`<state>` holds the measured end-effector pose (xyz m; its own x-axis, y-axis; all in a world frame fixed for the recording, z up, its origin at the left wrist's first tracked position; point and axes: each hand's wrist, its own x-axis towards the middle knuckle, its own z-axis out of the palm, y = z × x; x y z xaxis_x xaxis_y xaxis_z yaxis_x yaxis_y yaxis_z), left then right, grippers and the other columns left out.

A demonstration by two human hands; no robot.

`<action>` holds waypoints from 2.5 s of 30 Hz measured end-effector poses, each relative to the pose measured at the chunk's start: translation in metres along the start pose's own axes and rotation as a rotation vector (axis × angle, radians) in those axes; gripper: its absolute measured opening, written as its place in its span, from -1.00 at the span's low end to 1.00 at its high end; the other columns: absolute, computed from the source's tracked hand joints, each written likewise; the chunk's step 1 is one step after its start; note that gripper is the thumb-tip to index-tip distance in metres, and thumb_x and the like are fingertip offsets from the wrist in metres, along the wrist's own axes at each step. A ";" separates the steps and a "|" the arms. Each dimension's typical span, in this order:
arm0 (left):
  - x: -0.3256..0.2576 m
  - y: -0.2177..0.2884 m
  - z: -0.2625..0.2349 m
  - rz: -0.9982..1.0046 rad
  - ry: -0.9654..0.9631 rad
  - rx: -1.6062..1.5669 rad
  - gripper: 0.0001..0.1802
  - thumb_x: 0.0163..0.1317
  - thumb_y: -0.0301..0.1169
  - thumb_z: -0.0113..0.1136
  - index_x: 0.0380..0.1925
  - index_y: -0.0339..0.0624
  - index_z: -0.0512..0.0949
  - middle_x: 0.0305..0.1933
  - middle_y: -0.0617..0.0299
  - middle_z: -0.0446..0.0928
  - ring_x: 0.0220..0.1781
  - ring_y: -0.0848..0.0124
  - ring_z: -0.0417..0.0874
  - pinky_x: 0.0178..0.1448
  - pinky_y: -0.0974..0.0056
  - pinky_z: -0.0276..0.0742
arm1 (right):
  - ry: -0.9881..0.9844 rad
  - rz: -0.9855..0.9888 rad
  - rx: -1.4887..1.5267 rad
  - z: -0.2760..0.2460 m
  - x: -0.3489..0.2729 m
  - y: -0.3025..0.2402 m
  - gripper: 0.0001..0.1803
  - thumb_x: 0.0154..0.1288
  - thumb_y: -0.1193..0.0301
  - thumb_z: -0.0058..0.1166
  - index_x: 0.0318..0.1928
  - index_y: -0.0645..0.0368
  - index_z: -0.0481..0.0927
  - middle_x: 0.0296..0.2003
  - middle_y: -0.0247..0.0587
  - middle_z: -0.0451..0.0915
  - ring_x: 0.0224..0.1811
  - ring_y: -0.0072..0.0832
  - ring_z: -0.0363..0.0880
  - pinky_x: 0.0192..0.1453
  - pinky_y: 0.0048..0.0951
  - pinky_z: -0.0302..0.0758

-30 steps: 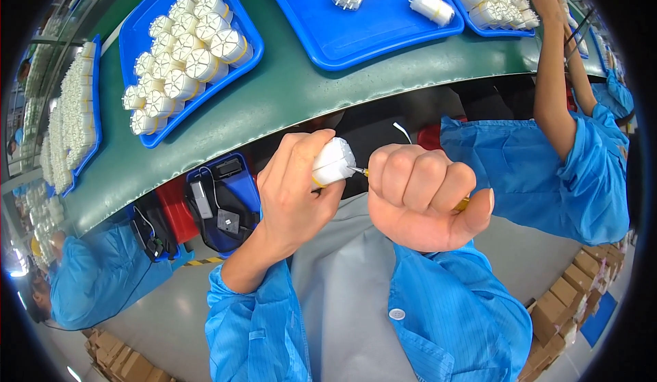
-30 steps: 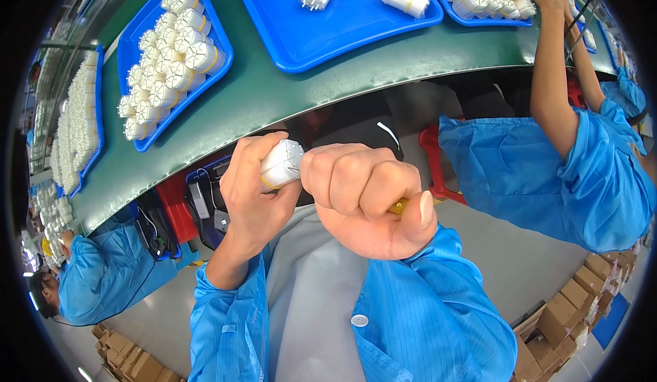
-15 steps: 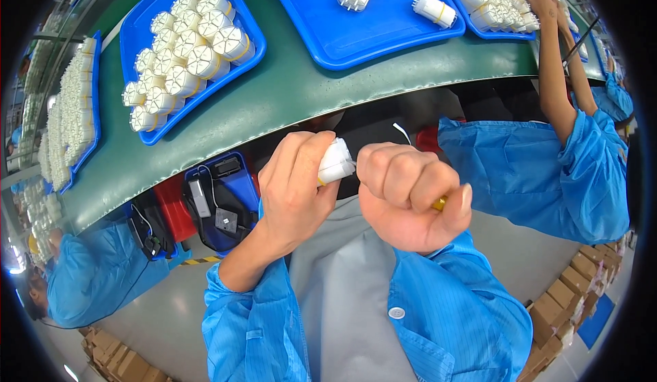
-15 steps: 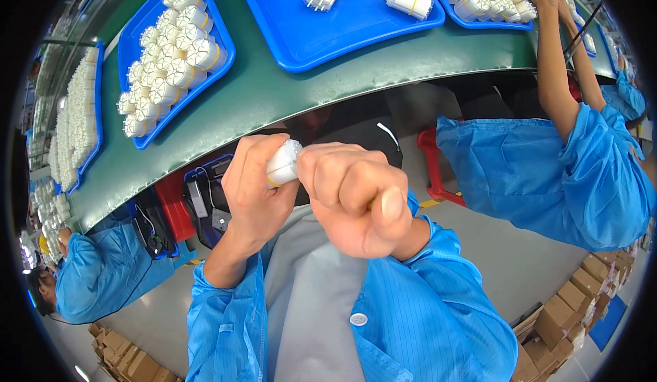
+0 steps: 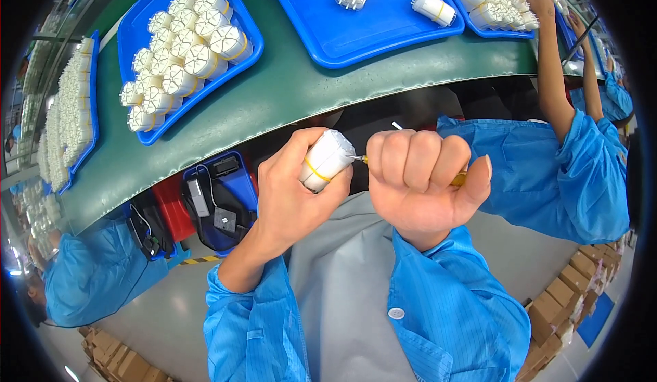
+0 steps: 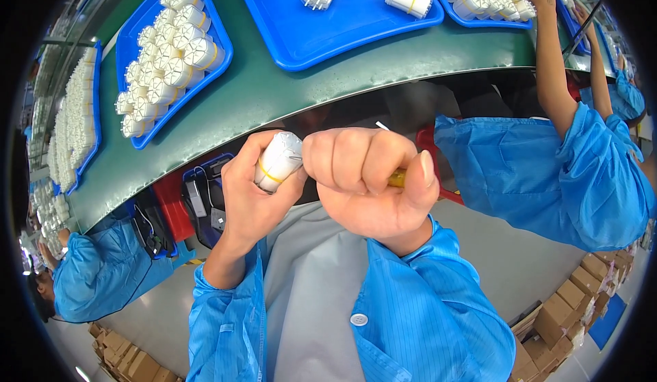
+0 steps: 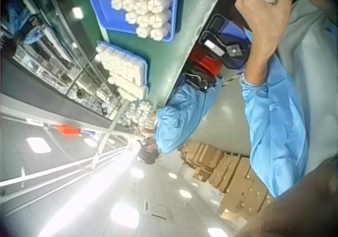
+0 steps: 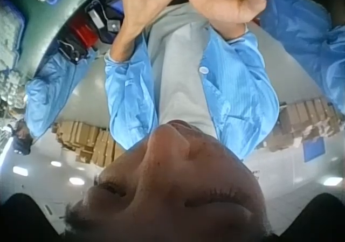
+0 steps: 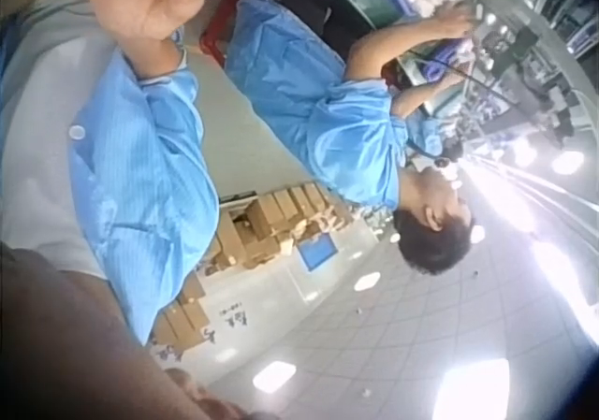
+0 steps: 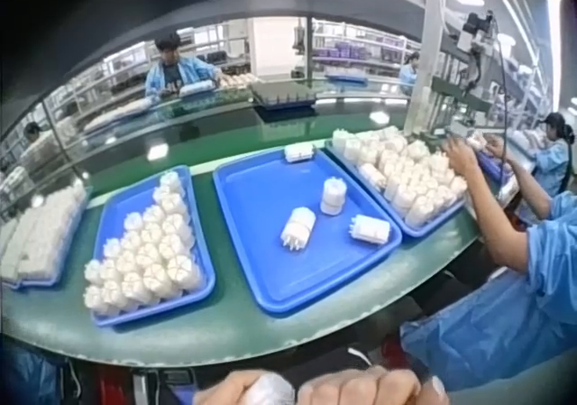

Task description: The person picks up bundles of small cylindrical components from a tray, prods the ends of each bundle with a pointed hand tool, and places them into an adjacent tray.

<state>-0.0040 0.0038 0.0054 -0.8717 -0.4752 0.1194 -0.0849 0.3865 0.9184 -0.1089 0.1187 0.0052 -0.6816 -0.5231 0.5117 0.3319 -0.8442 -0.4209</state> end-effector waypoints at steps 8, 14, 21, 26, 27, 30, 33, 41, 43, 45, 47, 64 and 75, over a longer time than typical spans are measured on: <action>0.000 0.000 0.001 0.114 0.037 0.094 -0.60 -0.07 -0.56 0.36 -0.14 -0.28 0.54 -0.30 0.07 0.60 -0.34 0.21 0.68 -0.28 0.25 0.58 | -0.018 0.004 -0.017 -0.001 -0.001 0.006 -0.43 0.54 -0.02 -0.36 -0.58 0.05 0.20 -0.64 -0.39 0.23 -0.57 -0.48 0.08 -0.40 -0.35 0.10; -0.002 -0.015 0.006 0.139 0.022 0.191 -0.60 -0.04 -0.56 0.33 -0.12 -0.27 0.53 -0.32 0.07 0.56 -0.37 0.17 0.66 -0.30 0.22 0.56 | 0.052 0.106 -0.014 -0.009 0.000 0.013 -0.48 0.55 0.10 -0.39 -0.60 0.04 0.15 -0.69 -0.43 0.15 -0.62 -0.55 0.01 -0.46 -0.40 0.08; -0.001 -0.019 -0.003 -0.032 -0.098 -0.155 -0.56 0.06 -0.52 0.33 -0.01 -0.29 0.52 -0.31 0.22 0.56 -0.38 0.45 0.58 -0.27 0.39 0.48 | 0.141 0.091 0.099 -0.007 0.016 0.005 -0.46 0.56 0.03 -0.50 -0.58 0.03 0.17 -0.66 -0.42 0.20 -0.63 -0.54 0.07 -0.44 -0.42 0.14; -0.004 -0.006 -0.010 -0.407 -0.169 -0.504 -0.58 0.19 -0.49 0.26 0.08 -0.26 0.50 -0.28 0.37 0.51 -0.32 0.65 0.46 -0.26 0.47 0.43 | 0.019 0.048 0.046 -0.011 0.010 0.003 -0.44 0.56 0.01 -0.49 -0.57 0.04 0.18 -0.64 -0.41 0.22 -0.59 -0.52 0.08 -0.42 -0.40 0.13; -0.004 -0.006 -0.010 -0.387 -0.173 -0.489 -0.58 0.19 -0.49 0.25 0.07 -0.26 0.50 -0.28 0.36 0.52 -0.33 0.65 0.47 -0.26 0.47 0.43 | -0.003 0.050 0.045 -0.011 0.009 0.004 -0.44 0.56 0.01 -0.48 -0.57 0.04 0.18 -0.64 -0.41 0.23 -0.59 -0.52 0.08 -0.42 -0.39 0.13; -0.005 -0.008 -0.010 -0.346 -0.182 -0.467 -0.59 0.18 -0.50 0.25 0.06 -0.27 0.51 -0.28 0.34 0.53 -0.32 0.64 0.47 -0.25 0.47 0.43 | -0.028 0.053 0.053 -0.009 0.008 0.007 -0.44 0.56 0.01 -0.47 -0.57 0.04 0.19 -0.64 -0.41 0.23 -0.59 -0.52 0.08 -0.42 -0.39 0.13; -0.007 -0.008 -0.009 -0.316 -0.187 -0.442 -0.61 0.18 -0.49 0.24 0.05 -0.27 0.51 -0.27 0.32 0.54 -0.33 0.63 0.47 -0.25 0.47 0.43 | -0.019 0.077 0.066 -0.008 0.006 0.009 -0.45 0.56 0.03 -0.45 -0.58 0.04 0.18 -0.65 -0.41 0.23 -0.60 -0.53 0.07 -0.42 -0.39 0.13; -0.004 -0.019 -0.008 -0.419 -0.330 -0.651 -0.52 0.30 -0.35 0.18 0.15 -0.37 0.41 -0.29 0.22 0.53 -0.46 0.61 0.49 -0.45 0.47 0.38 | 0.175 0.208 0.262 -0.010 0.017 0.014 -0.44 0.55 0.02 -0.44 -0.61 0.03 0.16 -0.69 -0.43 0.18 -0.65 -0.55 0.06 -0.48 -0.45 0.11; -0.004 -0.015 0.000 -0.345 -0.291 -1.008 -0.42 0.39 -0.20 0.09 0.23 -0.43 0.31 -0.29 0.14 0.52 -0.51 0.57 0.50 -0.54 0.47 0.35 | 0.225 0.196 0.320 -0.009 0.020 0.010 -0.43 0.55 0.01 -0.44 -0.60 0.03 0.17 -0.69 -0.43 0.18 -0.65 -0.54 0.08 -0.48 -0.45 0.12; -0.005 -0.017 -0.002 -0.326 -0.322 -1.065 -0.39 0.41 -0.14 0.05 0.25 -0.43 0.29 -0.28 0.11 0.52 -0.53 0.55 0.50 -0.55 0.47 0.35 | 0.185 0.121 0.253 -0.019 0.021 0.002 -0.43 0.55 0.00 -0.46 -0.60 0.02 0.18 -0.68 -0.43 0.20 -0.64 -0.54 0.13 -0.47 -0.46 0.16; -0.007 -0.018 -0.003 -0.298 -0.362 -1.126 -0.33 0.45 -0.02 -0.05 0.27 -0.43 0.27 -0.28 0.06 0.52 -0.55 0.52 0.49 -0.59 0.47 0.35 | 0.179 0.127 0.251 -0.023 0.019 0.002 -0.44 0.56 0.01 -0.46 -0.60 0.02 0.18 -0.68 -0.43 0.20 -0.64 -0.54 0.14 -0.47 -0.46 0.16; 0.004 -0.007 -0.023 -0.280 -0.281 -1.103 -0.28 0.43 -0.04 -0.07 0.33 -0.46 0.18 -0.11 -0.01 0.48 -0.39 0.38 0.56 -0.50 0.41 0.42 | 0.201 0.141 0.218 -0.018 0.018 0.001 -0.46 0.55 0.04 -0.43 -0.60 0.03 0.19 -0.69 -0.43 0.18 -0.64 -0.55 0.11 -0.46 -0.44 0.13; 0.184 -0.038 -0.207 0.073 0.450 0.474 -0.55 0.09 -0.21 0.34 -0.08 -0.27 0.61 -0.27 0.11 0.65 -0.28 0.43 0.61 -0.16 0.30 0.52 | 0.304 0.200 0.125 -0.023 -0.003 0.005 -0.49 0.53 0.12 -0.37 -0.62 0.03 0.15 -0.72 -0.40 0.14 -0.67 -0.54 0.07 -0.51 -0.45 0.09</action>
<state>-0.0613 -0.2616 0.0703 -0.6054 -0.6785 0.4160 -0.3261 0.6882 0.6481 -0.1204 0.1187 -0.0158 -0.7518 -0.6358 0.1751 0.5418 -0.7469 -0.3855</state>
